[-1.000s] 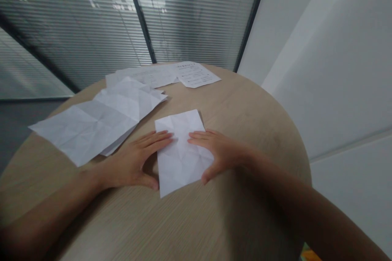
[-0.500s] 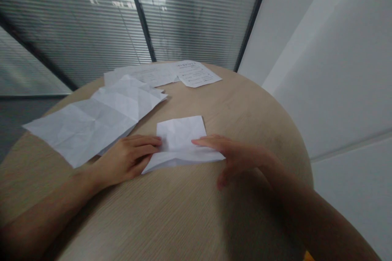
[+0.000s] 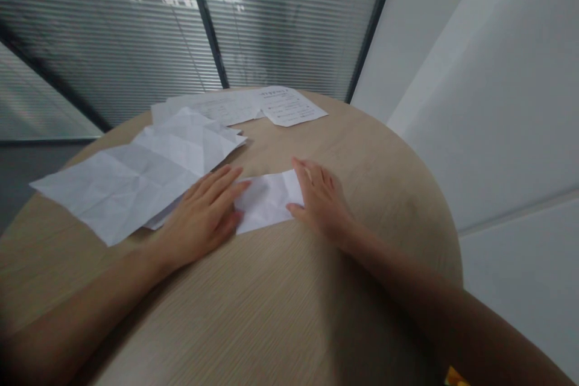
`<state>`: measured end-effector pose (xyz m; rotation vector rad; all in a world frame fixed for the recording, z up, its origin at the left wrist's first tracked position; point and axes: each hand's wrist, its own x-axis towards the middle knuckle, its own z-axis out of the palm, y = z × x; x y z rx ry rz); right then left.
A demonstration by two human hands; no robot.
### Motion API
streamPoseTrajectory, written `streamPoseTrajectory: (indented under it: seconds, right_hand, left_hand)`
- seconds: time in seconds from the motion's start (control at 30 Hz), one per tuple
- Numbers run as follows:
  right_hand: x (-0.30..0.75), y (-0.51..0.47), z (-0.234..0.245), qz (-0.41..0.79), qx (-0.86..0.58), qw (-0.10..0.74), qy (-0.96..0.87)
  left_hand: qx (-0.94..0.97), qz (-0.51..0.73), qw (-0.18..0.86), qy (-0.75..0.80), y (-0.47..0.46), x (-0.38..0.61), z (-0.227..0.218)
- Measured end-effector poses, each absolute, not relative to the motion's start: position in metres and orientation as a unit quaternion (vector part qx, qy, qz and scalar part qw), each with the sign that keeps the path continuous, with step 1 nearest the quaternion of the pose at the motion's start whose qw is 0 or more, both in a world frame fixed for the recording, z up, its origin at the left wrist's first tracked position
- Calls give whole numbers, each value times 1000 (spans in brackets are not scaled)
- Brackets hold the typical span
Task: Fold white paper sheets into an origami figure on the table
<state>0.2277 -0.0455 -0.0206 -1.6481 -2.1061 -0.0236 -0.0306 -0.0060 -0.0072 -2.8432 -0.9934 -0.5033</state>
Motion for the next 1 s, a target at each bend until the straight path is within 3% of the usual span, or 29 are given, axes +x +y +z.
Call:
streamPoseTrajectory:
  seconds: [0.17, 0.43, 0.6, 0.77, 1.0]
  right_hand:
    - [212, -46, -24, 11, -467, 92, -880]
    - [241, -49, -32, 56, -515, 64, -853]
    - [263, -54, -33, 71, -537, 95, -835]
    - [258, -53, -32, 120, -539, 207, -808]
    - [246, -49, -29, 64, -547, 298, -779]
  left_hand:
    - [-954, -54, -31, -294, -3, -27, -11]
    - [-939, -43, -25, -341, -6, -33, -12]
    - [-926, -72, -52, -367, -4, -37, -14]
    - [-909, -131, -58, -392, -6, -36, -12]
    - [-918, -223, 33, -328, -14, -31, -8]
